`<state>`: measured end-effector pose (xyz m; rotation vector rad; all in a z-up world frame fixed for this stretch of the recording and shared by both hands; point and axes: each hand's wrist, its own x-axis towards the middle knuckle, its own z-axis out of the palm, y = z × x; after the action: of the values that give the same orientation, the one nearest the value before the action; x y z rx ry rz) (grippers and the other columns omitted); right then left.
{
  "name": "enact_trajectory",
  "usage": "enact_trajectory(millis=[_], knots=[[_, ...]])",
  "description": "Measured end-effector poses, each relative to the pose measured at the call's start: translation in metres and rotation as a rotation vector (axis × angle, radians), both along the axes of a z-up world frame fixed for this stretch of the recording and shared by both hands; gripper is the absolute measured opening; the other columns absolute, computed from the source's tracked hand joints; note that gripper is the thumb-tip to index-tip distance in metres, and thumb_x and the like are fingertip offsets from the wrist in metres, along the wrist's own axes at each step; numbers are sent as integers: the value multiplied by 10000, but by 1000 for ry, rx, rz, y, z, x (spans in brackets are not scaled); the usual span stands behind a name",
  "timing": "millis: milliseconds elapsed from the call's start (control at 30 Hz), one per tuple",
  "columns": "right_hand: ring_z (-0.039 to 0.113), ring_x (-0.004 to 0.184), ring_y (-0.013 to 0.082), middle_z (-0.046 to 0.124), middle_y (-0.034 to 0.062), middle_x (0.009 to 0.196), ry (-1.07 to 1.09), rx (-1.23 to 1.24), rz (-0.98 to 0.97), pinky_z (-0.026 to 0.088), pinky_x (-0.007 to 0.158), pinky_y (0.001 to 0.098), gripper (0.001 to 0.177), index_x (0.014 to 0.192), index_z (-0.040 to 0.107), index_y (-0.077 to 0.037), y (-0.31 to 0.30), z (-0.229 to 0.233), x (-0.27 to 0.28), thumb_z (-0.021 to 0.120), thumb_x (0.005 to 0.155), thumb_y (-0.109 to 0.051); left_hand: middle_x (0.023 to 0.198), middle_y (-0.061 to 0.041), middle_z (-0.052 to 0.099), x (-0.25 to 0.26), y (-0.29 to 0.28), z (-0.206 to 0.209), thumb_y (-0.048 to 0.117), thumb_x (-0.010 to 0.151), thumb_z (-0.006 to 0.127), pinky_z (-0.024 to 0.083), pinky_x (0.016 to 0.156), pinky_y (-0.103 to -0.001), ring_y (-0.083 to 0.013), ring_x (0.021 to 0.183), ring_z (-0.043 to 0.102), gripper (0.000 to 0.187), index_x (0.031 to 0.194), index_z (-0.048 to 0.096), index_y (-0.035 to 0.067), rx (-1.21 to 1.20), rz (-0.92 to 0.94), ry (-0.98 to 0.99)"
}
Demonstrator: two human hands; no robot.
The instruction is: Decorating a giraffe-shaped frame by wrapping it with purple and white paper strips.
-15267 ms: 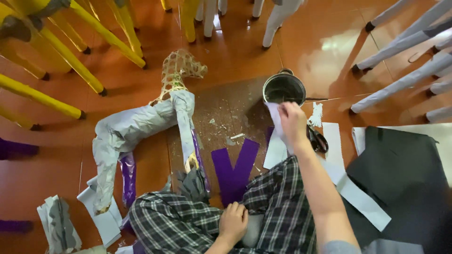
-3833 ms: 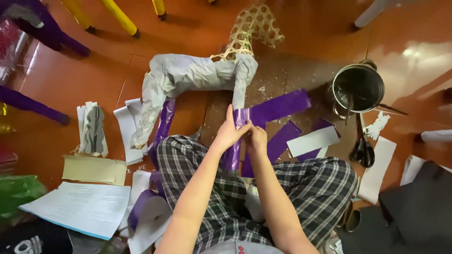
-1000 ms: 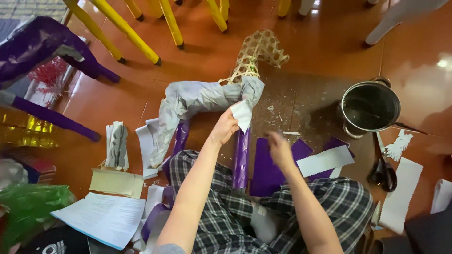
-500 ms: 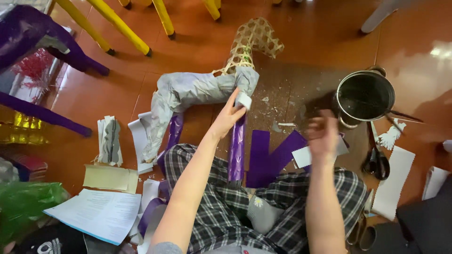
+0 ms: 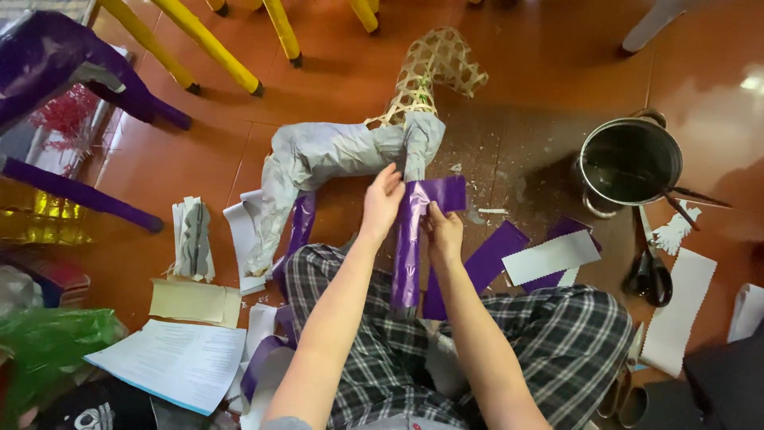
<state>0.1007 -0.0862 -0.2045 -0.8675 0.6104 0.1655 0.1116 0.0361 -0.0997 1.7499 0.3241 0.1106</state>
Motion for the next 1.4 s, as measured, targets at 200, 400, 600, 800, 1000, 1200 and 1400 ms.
enact_trajectory(millis=[200,400,600,800,1000,1200,1400], knots=[[581,473,174,566,120,539,79,295,-139,539,569,348,295,705,491,-5,-6,24,-2,758,829,12,1309,-325,537,-9,-27,14,486,863,623,411,1078,-530,-467,1238,522,847,1516,149,227,269,-225,528],[623,1075,344,671,252,1092,-447,-726,159,452,987,470,240,1126,686,20,-20,79,0,548,971,-99,1136,-238,657,-1,-27,-1,393,791,628,518,924,-515,-420,1084,646,813,1463,202,229,502,-212,617],[708,930,199,739,14,931,-97,-823,767,558,783,381,459,1014,764,-206,4,24,70,697,812,-612,1296,-304,542,-15,-29,66,286,806,652,463,1026,-500,-435,1174,587,921,1532,100,157,366,-266,595],[711,766,250,715,123,943,104,595,511,583,654,385,394,1145,603,-5,15,31,52,698,882,-283,1404,-382,416,-74,-40,159,392,864,590,380,1087,-596,-528,1259,475,990,1529,-91,120,168,-249,445],[434,704,106,420,-13,912,65,1310,404,382,587,231,191,1037,431,-61,26,81,40,581,927,-23,1384,-259,510,-90,3,43,405,957,474,402,1079,-538,-443,1265,495,789,1566,22,189,224,-76,286],[535,481,74,531,-46,620,3,202,551,400,398,171,349,836,528,-121,17,47,65,667,901,-435,1152,-282,584,-12,2,-24,76,948,452,420,1038,-477,-420,1104,579,496,1413,408,-90,256,28,-281],[605,575,190,652,39,698,94,-24,664,485,520,301,585,899,697,-143,-8,108,-52,561,831,-707,974,-173,720,53,2,-99,653,947,516,584,750,-359,-262,824,707,718,971,699,-41,-915,-372,414]])
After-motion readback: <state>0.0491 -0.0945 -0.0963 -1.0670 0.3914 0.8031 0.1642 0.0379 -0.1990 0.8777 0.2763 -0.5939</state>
